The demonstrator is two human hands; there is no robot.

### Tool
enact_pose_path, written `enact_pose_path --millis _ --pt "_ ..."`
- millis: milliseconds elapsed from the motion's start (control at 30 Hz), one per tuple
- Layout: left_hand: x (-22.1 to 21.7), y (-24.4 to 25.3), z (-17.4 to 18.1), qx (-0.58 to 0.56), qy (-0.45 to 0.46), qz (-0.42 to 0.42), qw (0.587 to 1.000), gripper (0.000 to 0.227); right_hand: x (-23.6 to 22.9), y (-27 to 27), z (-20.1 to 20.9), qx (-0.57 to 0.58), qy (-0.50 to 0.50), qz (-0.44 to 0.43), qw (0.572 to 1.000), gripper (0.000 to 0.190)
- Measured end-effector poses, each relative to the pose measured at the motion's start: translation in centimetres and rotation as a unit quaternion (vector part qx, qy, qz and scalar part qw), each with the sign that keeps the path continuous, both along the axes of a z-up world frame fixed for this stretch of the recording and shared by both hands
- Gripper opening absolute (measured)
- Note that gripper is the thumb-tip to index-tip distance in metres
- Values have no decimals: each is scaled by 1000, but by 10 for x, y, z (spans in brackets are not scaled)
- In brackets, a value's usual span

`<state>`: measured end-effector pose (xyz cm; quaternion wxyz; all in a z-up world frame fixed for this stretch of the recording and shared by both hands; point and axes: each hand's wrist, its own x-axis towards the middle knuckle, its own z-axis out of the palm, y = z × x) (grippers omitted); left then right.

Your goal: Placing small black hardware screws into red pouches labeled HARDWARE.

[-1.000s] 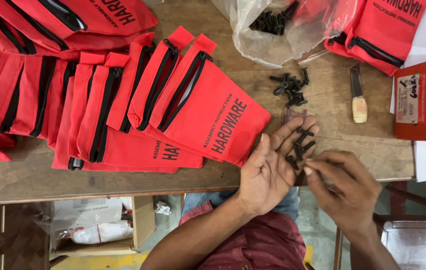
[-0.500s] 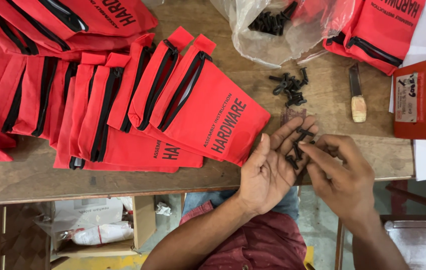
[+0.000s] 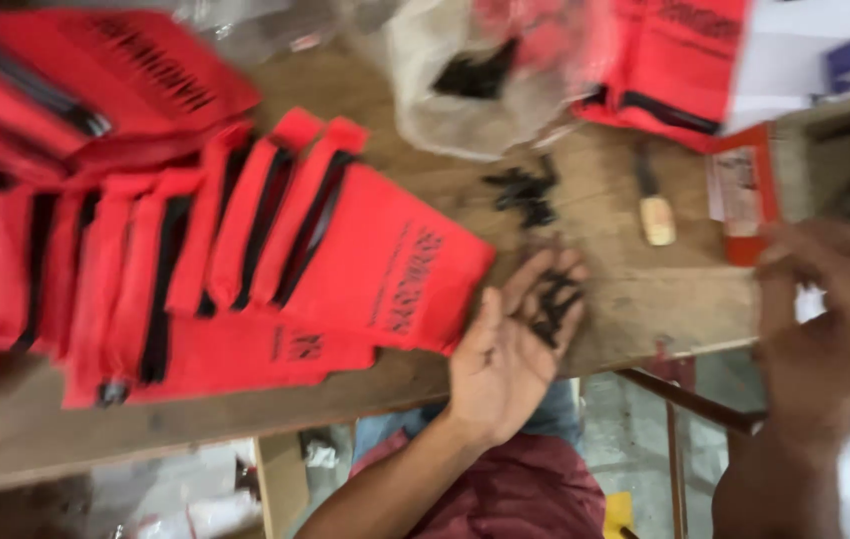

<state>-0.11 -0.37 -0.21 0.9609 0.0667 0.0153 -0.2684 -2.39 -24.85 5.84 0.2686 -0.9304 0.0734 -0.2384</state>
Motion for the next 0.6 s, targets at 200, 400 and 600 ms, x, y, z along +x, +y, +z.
enact_pose_path --millis 200,400,600 --pt "3 -7 1 -12 2 -2 1000 67 41 -144 12 30 58 -76 995 21" --pt "5 -6 3 -7 11 9 1000 67 71 -130 26 -207 245 -43 946 21" --pt "5 -6 6 6 16 1 1000 67 68 -130 28 -238 238 -40 941 25"
